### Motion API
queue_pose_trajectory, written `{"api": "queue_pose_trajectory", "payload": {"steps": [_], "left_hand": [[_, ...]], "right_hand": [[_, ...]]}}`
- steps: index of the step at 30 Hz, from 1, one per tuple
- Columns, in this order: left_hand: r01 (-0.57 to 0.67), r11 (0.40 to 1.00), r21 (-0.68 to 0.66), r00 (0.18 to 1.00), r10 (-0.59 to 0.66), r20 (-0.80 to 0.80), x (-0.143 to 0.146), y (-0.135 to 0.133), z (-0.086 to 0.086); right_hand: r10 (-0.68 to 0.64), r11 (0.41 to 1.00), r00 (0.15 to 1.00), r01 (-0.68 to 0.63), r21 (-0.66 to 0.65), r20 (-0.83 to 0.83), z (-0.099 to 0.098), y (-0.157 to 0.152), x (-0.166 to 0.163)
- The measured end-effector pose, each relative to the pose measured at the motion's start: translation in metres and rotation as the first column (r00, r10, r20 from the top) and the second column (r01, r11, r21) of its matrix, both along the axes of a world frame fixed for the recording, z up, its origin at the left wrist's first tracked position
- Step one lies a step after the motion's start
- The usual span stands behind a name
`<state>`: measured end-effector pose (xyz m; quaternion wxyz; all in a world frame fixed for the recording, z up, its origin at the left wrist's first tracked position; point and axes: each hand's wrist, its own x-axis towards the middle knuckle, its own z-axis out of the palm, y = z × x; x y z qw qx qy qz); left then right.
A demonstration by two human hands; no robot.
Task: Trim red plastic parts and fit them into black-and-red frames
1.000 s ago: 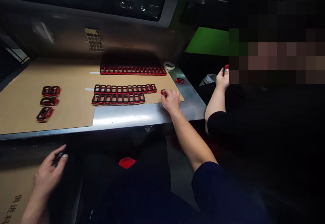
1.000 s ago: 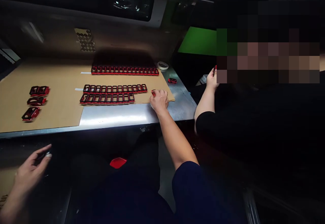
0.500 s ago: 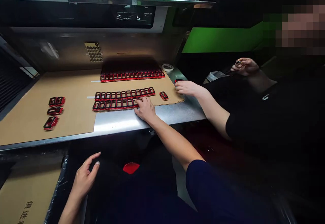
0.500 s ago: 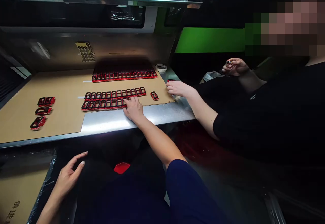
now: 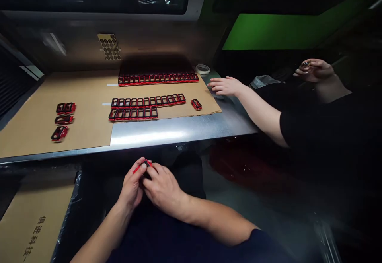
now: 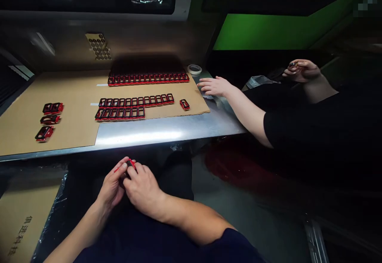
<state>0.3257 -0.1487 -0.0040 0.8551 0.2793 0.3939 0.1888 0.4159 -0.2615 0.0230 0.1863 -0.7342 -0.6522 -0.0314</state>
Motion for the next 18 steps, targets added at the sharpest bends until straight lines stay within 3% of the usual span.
{"api": "queue_pose_trajectory", "payload": {"steps": [2, 5, 7, 9, 11, 13, 15, 18], "left_hand": [[-0.015, 0.999, -0.05, 0.999, 0.013, -0.037, 0.005, 0.0, 0.0], [0.04, 0.99, -0.139, 0.999, -0.044, -0.026, -0.004, 0.002, 0.006], [0.149, 0.974, -0.172, 0.989, -0.144, 0.044, -0.015, 0.001, 0.013], [0.295, 0.944, -0.147, 0.95, -0.273, 0.15, -0.023, -0.001, 0.019], [0.398, 0.912, -0.096, 0.901, -0.369, 0.228, -0.028, -0.003, 0.023], [0.433, 0.899, -0.071, 0.881, -0.406, 0.242, -0.033, -0.002, 0.022], [0.439, 0.897, -0.045, 0.883, -0.422, 0.205, -0.038, 0.001, 0.02], [0.393, 0.919, 0.042, 0.911, -0.395, 0.117, -0.048, 0.005, 0.016]], "right_hand": [[0.03, 0.989, 0.998, -0.023, 0.146, -0.046, -0.011, -0.009, -0.015], [0.125, 0.935, 0.946, -0.011, 0.355, -0.3, -0.013, -0.023, -0.008], [0.156, 0.944, 0.826, 0.036, 0.327, -0.542, -0.011, -0.027, 0.003], [0.169, 0.972, 0.649, 0.015, 0.234, -0.742, -0.01, -0.025, 0.012], [0.19, 0.978, 0.499, -0.019, 0.209, -0.845, -0.01, -0.021, 0.015], [0.203, 0.977, 0.426, -0.022, 0.214, -0.882, -0.009, -0.018, 0.013], [0.189, 0.978, 0.436, -0.002, 0.209, -0.88, -0.006, -0.018, 0.012], [0.15, 0.98, 0.541, 0.03, 0.197, -0.827, -0.001, -0.021, 0.012]]}}
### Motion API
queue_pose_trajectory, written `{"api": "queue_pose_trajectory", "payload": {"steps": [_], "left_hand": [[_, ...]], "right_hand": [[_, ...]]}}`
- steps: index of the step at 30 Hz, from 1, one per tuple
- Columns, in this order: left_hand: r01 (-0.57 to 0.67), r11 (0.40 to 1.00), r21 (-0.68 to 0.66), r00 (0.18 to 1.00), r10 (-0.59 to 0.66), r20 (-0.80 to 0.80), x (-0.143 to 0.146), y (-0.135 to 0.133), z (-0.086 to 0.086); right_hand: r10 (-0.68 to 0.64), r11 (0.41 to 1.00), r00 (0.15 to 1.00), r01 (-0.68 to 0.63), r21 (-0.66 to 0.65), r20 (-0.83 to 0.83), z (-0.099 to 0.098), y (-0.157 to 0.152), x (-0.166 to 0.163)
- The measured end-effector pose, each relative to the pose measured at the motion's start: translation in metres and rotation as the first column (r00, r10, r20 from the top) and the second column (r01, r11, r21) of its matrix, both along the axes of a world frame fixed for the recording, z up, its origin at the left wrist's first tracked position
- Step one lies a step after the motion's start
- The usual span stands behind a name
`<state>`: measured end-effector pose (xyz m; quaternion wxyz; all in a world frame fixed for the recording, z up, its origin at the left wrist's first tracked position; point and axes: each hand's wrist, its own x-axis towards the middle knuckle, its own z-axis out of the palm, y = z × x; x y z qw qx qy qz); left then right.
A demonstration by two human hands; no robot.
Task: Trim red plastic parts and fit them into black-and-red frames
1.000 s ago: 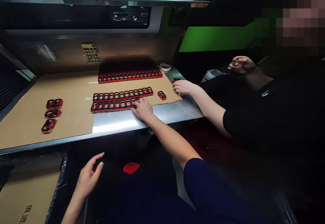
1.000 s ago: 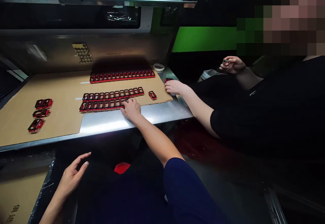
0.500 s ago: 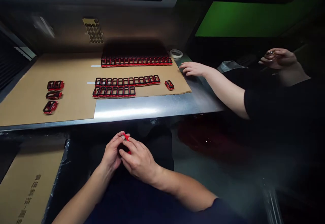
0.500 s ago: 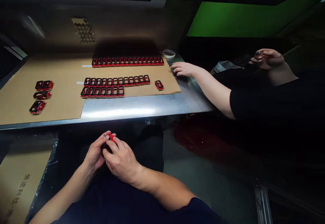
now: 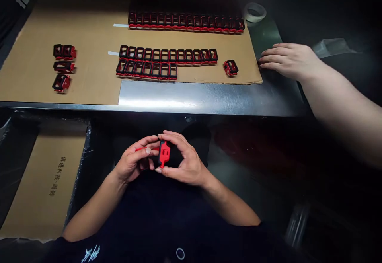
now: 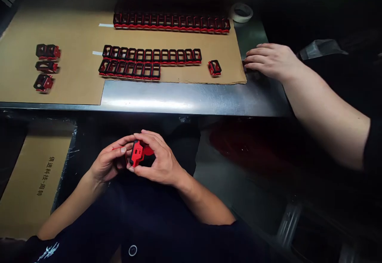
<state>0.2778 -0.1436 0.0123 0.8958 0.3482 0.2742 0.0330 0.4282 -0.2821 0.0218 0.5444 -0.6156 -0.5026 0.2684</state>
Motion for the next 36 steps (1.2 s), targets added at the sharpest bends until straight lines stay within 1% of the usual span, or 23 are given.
{"api": "queue_pose_trajectory", "payload": {"steps": [1, 3, 6, 8, 12, 15, 17, 18, 19, 20, 22, 24, 26, 28, 29, 31, 32, 34, 36], "left_hand": [[-0.007, 0.999, 0.042, 1.0, 0.007, 0.001, -0.003, 0.001, 0.0], [0.029, 0.992, 0.121, 0.999, -0.032, 0.021, -0.009, 0.0, 0.002], [0.126, 0.966, 0.225, 0.991, -0.131, 0.006, -0.015, -0.004, 0.009], [0.147, 0.945, 0.291, 0.989, -0.146, -0.024, -0.016, -0.008, 0.014], [0.126, 0.904, 0.408, 0.991, -0.099, -0.088, -0.015, -0.015, 0.02], [0.127, 0.869, 0.479, 0.987, -0.06, -0.152, -0.018, -0.018, 0.021], [0.133, 0.832, 0.538, 0.98, -0.029, -0.198, -0.021, -0.018, 0.022], [0.139, 0.813, 0.566, 0.976, -0.015, -0.217, -0.023, -0.017, 0.022], [0.149, 0.797, 0.586, 0.972, -0.011, -0.233, -0.024, -0.017, 0.023], [0.162, 0.786, 0.597, 0.97, -0.015, -0.245, -0.025, -0.016, 0.023], [0.186, 0.778, 0.6, 0.966, -0.034, -0.254, -0.026, -0.016, 0.022], [0.209, 0.769, 0.605, 0.965, -0.06, -0.257, -0.027, -0.016, 0.021], [0.233, 0.736, 0.636, 0.963, -0.082, -0.258, -0.027, -0.015, 0.019], [0.266, 0.677, 0.686, 0.958, -0.109, -0.264, -0.028, -0.015, 0.018], [0.283, 0.637, 0.717, 0.955, -0.118, -0.271, -0.029, -0.014, 0.018], [0.315, 0.534, 0.785, 0.947, -0.128, -0.293, -0.03, -0.013, 0.017], [0.327, 0.474, 0.818, 0.944, -0.131, -0.301, -0.031, -0.012, 0.017], [0.318, 0.362, 0.876, 0.948, -0.13, -0.29, -0.033, -0.011, 0.014], [0.274, 0.289, 0.917, 0.96, -0.133, -0.245, -0.034, -0.01, 0.012]], "right_hand": [[-0.003, 1.0, 0.999, 0.003, -0.001, 0.039, 0.001, -0.001, 0.0], [0.015, 1.0, 0.997, -0.016, 0.015, 0.08, 0.0, -0.002, 0.001], [0.033, 0.997, 0.997, -0.037, 0.066, 0.067, -0.007, -0.003, -0.002], [0.042, 0.994, 0.998, -0.047, 0.098, 0.049, -0.013, -0.003, -0.006], [0.052, 0.985, 0.997, -0.061, 0.161, 0.058, -0.02, -0.003, -0.012], [0.062, 0.985, 0.997, -0.069, 0.157, 0.051, -0.017, -0.008, -0.009], [0.065, 0.991, 0.997, -0.059, 0.121, -0.05, -0.014, -0.015, -0.003], [0.056, 0.995, 0.988, -0.043, 0.089, -0.144, -0.012, -0.018, 0.0], [0.04, 0.999, 0.964, -0.03, 0.043, -0.262, -0.011, -0.021, 0.003], [0.023, 0.999, 0.921, -0.03, -0.011, -0.39, -0.01, -0.024, 0.005], [0.004, 0.991, 0.781, -0.087, -0.102, -0.625, -0.011, -0.025, 0.006], [-0.001, 0.979, 0.627, -0.158, -0.129, -0.779, -0.011, -0.023, 0.003], [-0.019, 0.975, 0.516, -0.181, -0.131, -0.856, -0.011, -0.018, -0.002], [-0.052, 0.97, 0.448, -0.189, -0.151, -0.893, -0.01, -0.013, -0.006], [-0.066, 0.968, 0.425, -0.193, -0.162, -0.903, -0.01, -0.011, -0.008], [-0.077, 0.963, 0.409, -0.207, -0.175, -0.909, -0.008, -0.009, -0.01], [-0.074, 0.961, 0.421, -0.213, -0.178, -0.904, -0.008, -0.008, -0.01], [-0.066, 0.956, 0.473, -0.222, -0.191, -0.879, -0.008, -0.007, -0.011], [-0.061, 0.952, 0.54, -0.221, -0.212, -0.84, -0.008, -0.007, -0.011]]}}
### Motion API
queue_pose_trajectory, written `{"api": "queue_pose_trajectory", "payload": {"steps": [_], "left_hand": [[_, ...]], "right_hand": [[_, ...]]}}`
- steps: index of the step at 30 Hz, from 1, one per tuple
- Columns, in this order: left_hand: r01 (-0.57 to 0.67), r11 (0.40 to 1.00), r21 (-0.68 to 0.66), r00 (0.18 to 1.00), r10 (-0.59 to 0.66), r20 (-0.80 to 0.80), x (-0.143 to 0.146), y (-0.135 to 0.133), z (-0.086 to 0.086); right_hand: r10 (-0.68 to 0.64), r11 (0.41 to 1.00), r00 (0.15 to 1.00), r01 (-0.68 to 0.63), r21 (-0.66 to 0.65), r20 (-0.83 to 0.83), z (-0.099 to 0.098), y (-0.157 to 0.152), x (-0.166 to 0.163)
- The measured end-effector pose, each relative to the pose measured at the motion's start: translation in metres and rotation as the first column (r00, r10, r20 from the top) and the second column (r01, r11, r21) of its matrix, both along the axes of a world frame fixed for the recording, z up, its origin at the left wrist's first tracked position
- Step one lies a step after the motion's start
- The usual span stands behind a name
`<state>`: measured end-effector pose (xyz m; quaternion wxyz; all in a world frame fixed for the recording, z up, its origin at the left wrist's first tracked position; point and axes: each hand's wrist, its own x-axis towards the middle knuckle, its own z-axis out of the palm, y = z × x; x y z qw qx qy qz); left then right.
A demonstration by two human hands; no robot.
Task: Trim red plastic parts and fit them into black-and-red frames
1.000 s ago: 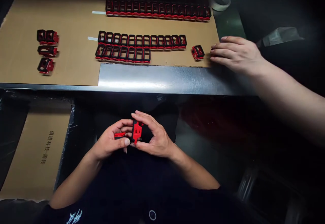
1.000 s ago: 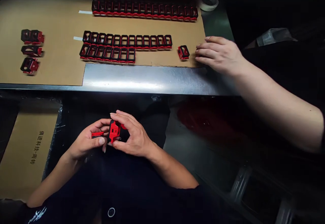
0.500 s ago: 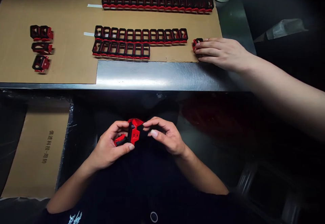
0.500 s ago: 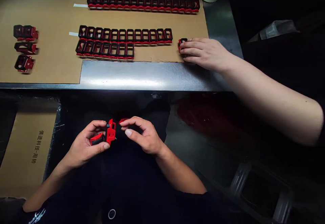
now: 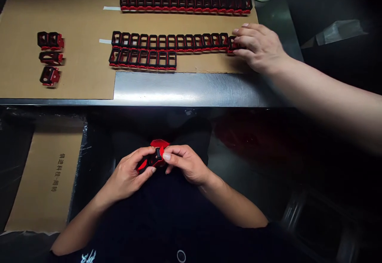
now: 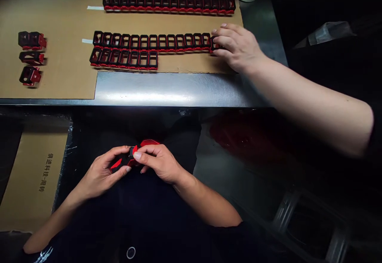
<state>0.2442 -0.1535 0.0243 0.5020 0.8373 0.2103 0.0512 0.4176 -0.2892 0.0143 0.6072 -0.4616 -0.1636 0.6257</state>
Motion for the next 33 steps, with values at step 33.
{"api": "queue_pose_trajectory", "payload": {"steps": [33], "left_hand": [[-0.153, 0.987, 0.046, 0.956, 0.136, 0.258, 0.006, -0.01, 0.002]], "right_hand": [[-0.345, 0.886, 0.477, -0.117, 0.448, 0.808, -0.001, -0.003, -0.004]]}}
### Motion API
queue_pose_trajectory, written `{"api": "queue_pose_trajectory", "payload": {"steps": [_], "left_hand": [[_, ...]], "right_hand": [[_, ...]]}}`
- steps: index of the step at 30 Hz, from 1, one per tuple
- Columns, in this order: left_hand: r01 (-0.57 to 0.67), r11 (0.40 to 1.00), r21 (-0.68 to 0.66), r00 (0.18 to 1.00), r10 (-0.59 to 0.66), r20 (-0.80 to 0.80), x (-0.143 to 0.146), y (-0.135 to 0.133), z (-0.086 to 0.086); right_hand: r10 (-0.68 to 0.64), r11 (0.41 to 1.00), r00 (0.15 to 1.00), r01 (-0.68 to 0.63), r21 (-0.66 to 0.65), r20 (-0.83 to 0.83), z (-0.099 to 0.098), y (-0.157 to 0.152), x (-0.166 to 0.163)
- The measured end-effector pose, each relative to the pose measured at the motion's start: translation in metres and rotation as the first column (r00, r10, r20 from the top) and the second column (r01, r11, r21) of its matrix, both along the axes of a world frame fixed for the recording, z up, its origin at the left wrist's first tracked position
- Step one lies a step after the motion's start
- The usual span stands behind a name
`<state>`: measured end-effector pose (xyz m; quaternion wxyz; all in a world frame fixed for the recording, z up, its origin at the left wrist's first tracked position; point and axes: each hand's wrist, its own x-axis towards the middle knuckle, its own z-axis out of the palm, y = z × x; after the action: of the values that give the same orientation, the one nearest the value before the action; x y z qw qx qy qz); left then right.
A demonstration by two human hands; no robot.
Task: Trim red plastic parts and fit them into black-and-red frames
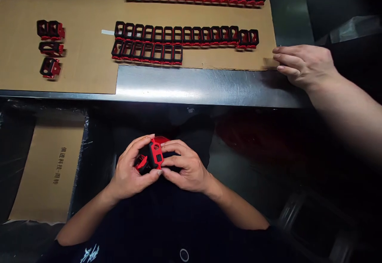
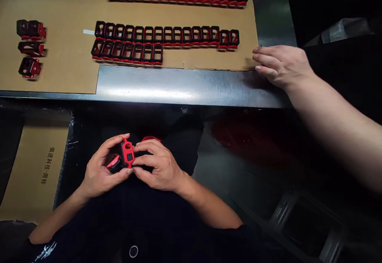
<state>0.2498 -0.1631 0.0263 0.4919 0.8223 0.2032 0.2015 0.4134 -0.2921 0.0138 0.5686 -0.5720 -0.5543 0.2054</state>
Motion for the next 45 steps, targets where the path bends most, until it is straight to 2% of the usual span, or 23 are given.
{"api": "queue_pose_trajectory", "payload": {"steps": [5, 8, 11, 13, 15, 20, 24, 28, 30, 31, 34, 37, 41, 45], "left_hand": [[0.041, 0.984, 0.173, 0.999, -0.045, 0.022, 0.002, 0.002, 0.001], [0.071, 0.972, 0.223, 0.996, -0.081, 0.033, 0.003, 0.002, 0.0], [0.08, 0.955, 0.286, 0.993, -0.102, 0.061, 0.004, 0.001, -0.004], [0.055, 0.94, 0.338, 0.991, -0.092, 0.097, 0.003, 0.001, -0.008], [0.026, 0.915, 0.403, 0.987, -0.088, 0.136, 0.003, 0.001, -0.013], [0.014, 0.851, 0.525, 0.974, -0.13, 0.184, 0.001, 0.002, -0.025], [0.024, 0.791, 0.612, 0.962, -0.184, 0.2, 0.001, 0.003, -0.025], [0.057, 0.776, 0.628, 0.945, -0.245, 0.217, 0.003, 0.005, -0.022], [0.075, 0.79, 0.609, 0.939, -0.262, 0.224, 0.003, 0.005, -0.02], [0.088, 0.802, 0.591, 0.936, -0.269, 0.226, 0.002, 0.006, -0.02], [0.139, 0.862, 0.487, 0.931, -0.282, 0.233, 0.0, 0.006, -0.018], [0.196, 0.921, 0.337, 0.93, -0.284, 0.234, 0.001, 0.005, -0.014], [0.218, 0.958, 0.185, 0.944, -0.255, 0.209, 0.007, 0.0, -0.007], [0.128, 0.985, 0.118, 0.983, -0.142, 0.12, 0.012, -0.006, -0.004]], "right_hand": [[-0.022, 0.99, 0.944, -0.026, -0.141, -0.33, -0.001, -0.007, 0.003], [-0.056, 0.963, 0.844, -0.095, -0.251, -0.534, 0.0, -0.01, 0.002], [-0.058, 0.943, 0.736, -0.181, -0.278, -0.674, 0.004, -0.008, -0.002], [-0.052, 0.935, 0.73, -0.204, -0.289, -0.682, 0.007, -0.005, -0.005], [-0.054, 0.934, 0.766, -0.188, -0.304, -0.64, 0.01, -0.001, -0.007], [-0.09, 0.953, 0.892, -0.053, -0.299, -0.444, 0.014, 0.005, -0.009], [-0.094, 0.974, 0.952, 0.028, -0.225, -0.29, 0.012, 0.006, -0.008], [-0.042, 0.987, 0.927, -0.02, -0.162, -0.372, 0.005, 0.003, -0.009], [-0.026, 0.977, 0.851, -0.088, -0.192, -0.525, 0.002, 0.0, -0.009], [-0.021, 0.969, 0.782, -0.138, -0.206, -0.623, 0.0, -0.002, -0.008], [-0.009, 0.933, 0.485, -0.311, -0.182, -0.875, -0.005, -0.006, -0.006], [0.0, 0.907, 0.248, -0.409, -0.104, -0.969, -0.01, -0.006, -0.003], [-0.032, 0.883, 0.078, -0.464, -0.065, -0.996, -0.018, -0.002, -0.001], [-0.074, 0.865, -0.019, -0.498, -0.055, -0.997, -0.023, 0.001, -0.001]]}}
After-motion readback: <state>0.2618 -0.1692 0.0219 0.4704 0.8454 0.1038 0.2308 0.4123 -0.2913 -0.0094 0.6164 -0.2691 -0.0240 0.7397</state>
